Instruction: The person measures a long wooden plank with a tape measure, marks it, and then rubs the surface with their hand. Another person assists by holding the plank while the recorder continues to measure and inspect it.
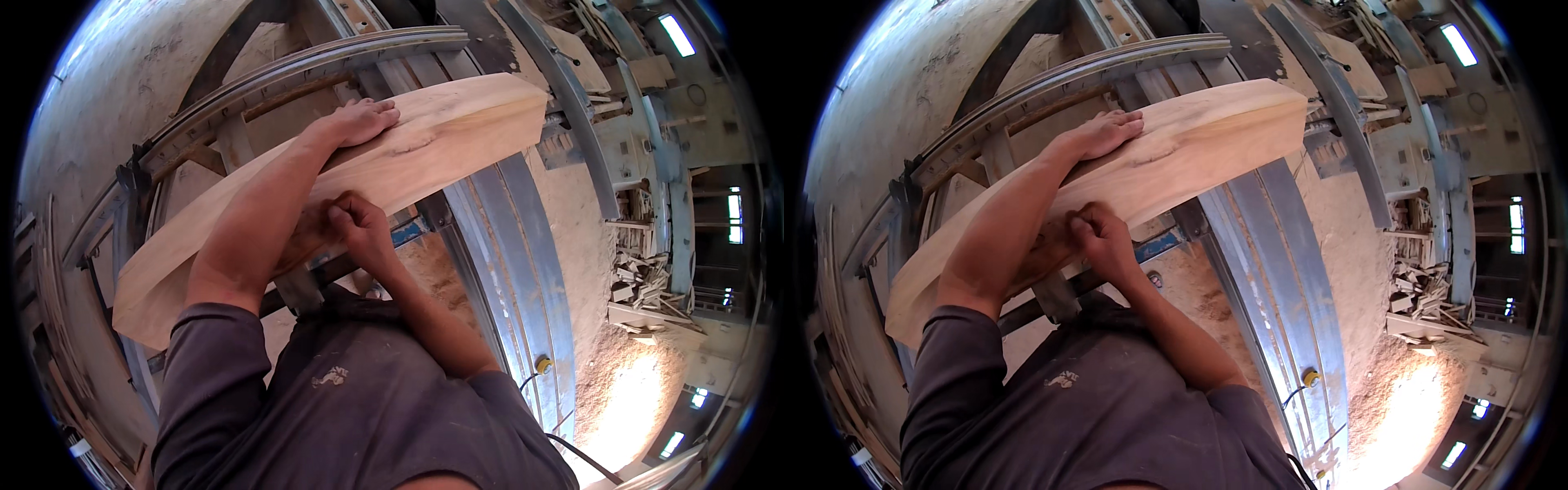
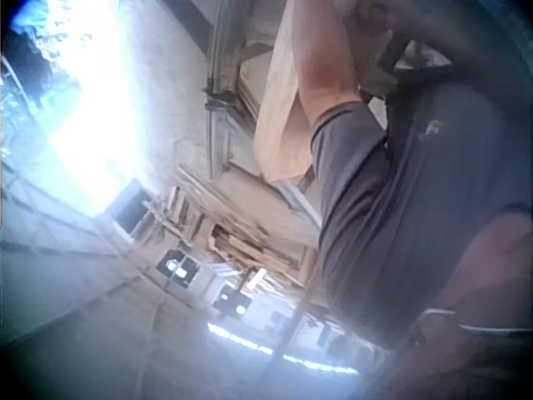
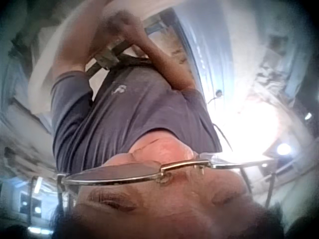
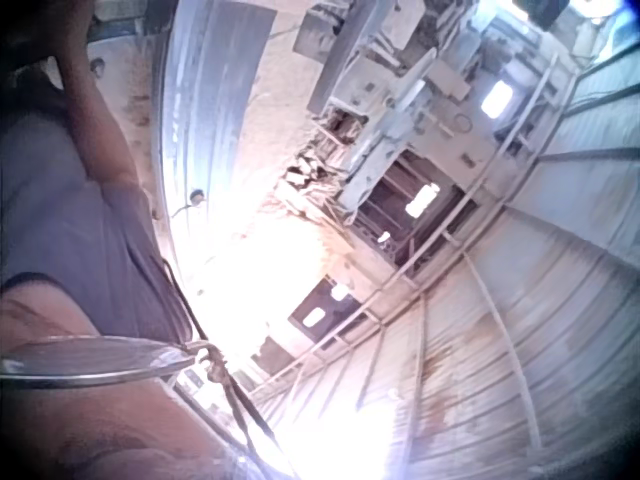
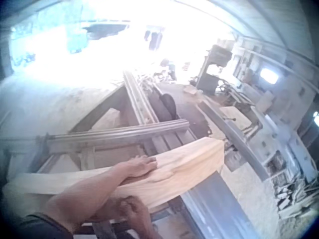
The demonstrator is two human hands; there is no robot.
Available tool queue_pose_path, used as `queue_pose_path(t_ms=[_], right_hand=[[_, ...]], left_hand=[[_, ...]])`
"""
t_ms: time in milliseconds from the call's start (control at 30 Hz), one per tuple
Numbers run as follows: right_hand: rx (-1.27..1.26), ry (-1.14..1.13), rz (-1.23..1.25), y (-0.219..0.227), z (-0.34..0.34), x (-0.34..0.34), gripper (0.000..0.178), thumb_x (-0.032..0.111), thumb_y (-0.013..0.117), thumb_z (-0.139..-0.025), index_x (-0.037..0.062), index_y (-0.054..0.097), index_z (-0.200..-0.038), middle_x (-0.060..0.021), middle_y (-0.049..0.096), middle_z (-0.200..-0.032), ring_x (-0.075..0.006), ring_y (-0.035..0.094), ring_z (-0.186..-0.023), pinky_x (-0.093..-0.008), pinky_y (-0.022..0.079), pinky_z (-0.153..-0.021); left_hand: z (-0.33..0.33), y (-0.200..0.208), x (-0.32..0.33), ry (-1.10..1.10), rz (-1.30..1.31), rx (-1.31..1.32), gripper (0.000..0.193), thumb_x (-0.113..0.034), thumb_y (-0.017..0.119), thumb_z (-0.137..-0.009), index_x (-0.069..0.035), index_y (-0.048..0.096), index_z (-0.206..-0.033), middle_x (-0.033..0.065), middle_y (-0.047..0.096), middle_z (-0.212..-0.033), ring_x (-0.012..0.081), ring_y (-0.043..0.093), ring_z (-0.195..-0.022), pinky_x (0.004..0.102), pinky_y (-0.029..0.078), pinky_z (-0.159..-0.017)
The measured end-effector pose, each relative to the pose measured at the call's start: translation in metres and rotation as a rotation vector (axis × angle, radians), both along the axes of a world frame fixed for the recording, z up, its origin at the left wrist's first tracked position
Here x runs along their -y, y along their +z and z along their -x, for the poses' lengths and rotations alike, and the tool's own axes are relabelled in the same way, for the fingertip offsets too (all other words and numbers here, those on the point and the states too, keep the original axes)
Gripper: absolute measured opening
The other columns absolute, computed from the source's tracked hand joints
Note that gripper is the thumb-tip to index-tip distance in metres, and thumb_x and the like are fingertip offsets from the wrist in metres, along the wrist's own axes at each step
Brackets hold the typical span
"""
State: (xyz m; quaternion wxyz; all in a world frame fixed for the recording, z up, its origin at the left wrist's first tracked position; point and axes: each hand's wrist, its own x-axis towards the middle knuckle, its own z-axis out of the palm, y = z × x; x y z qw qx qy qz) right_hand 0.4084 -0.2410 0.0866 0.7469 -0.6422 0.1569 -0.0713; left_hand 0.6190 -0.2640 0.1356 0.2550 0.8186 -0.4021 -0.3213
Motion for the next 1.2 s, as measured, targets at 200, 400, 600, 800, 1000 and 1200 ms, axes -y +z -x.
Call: queue_pose_path(t_ms=[200, 400, 600, 800, 1000, 1200], right_hand=[[-0.129, 0.005, -0.013, 0.029, 0.011, 0.001, 0.027, 0.025, 0.063, -0.098, -0.0013, 0.067, -0.093, -0.0053, 0.069, -0.079, -0.0103, 0.063, -0.074, -0.0273, 0.051, -0.067], [-0.18, 0.148, 0.066, -0.001, 0.063, 0.014, 0.025, 0.018, 0.067, -0.09, -0.0043, 0.07, -0.102, -0.0103, 0.072, -0.088, -0.0155, 0.066, -0.083, -0.032, 0.052, -0.077], [-0.263, 0.323, 0.265, -0.024, 0.1, 0.028, 0.027, 0.011, 0.066, -0.085, 0.0003, 0.069, -0.109, -0.0099, 0.072, -0.1, -0.0166, 0.066, -0.092, -0.0315, 0.051, -0.086], [-0.375, 0.054, -0.067, -0.028, 0.12, 0.077, 0.032, 0.004, 0.067, -0.088, -0.0021, 0.066, -0.119, -0.0112, 0.073, -0.105, -0.0142, 0.067, -0.096, -0.0309, 0.053, -0.087], [-0.225, -0.198, 0.317, -0.011, 0.142, 0.123, 0.024, 0.002, 0.065, -0.092, -0.0017, 0.066, -0.116, -0.0099, 0.073, -0.105, -0.0194, 0.068, -0.099, -0.0324, 0.053, -0.088], [0.321, -0.338, 1.078, 0.031, 0.123, 0.157, 0.032, -0.001, 0.066, -0.084, 0.0007, 0.064, -0.117, -0.0168, 0.066, -0.119, -0.0368, 0.062, -0.115, -0.0426, 0.049, -0.098]], left_hand=[[0.027, 0.006, -0.005, 0.03, 0.015, 0.129, 0.064, -0.049, 0.041, -0.101, -0.014, 0.036, -0.155, 0.0185, 0.03, -0.161, 0.0413, 0.024, -0.148, 0.0588, 0.016, -0.119], [0.09, -0.01, -0.015, -0.014, 0.15, 0.461, 0.059, -0.034, 0.048, -0.097, -0.009, 0.041, -0.15, 0.0245, 0.032, -0.158, 0.043, 0.032, -0.144, 0.0507, 0.024, -0.118], [0.128, -0.02, -0.022, 0.039, 0.291, 0.607, 0.051, -0.027, 0.052, -0.096, -0.004, 0.049, -0.141, 0.026, 0.031, -0.157, 0.0406, 0.028, -0.146, 0.0483, 0.022, -0.121], [0.158, -0.008, -0.042, 0.098, 0.176, 0.73, 0.048, -0.03, 0.051, -0.097, -0.004, 0.053, -0.136, 0.022, 0.032, -0.158, 0.0358, 0.024, -0.149, 0.0457, 0.017, -0.124], [0.183, -0.006, -0.063, 0.029, 0.182, 0.736, 0.055, -0.041, 0.056, -0.094, -0.004, 0.055, -0.135, 0.0173, 0.031, -0.16, 0.0311, 0.022, -0.152, 0.0469, 0.013, -0.124], [0.231, 0.002, -0.09, 0.055, 0.136, 0.634, 0.058, -0.022, 0.071, -0.084, -0.001, 0.053, -0.136, 0.0162, 0.031, -0.161, 0.0305, 0.022, -0.152, 0.0453, 0.015, -0.124]])
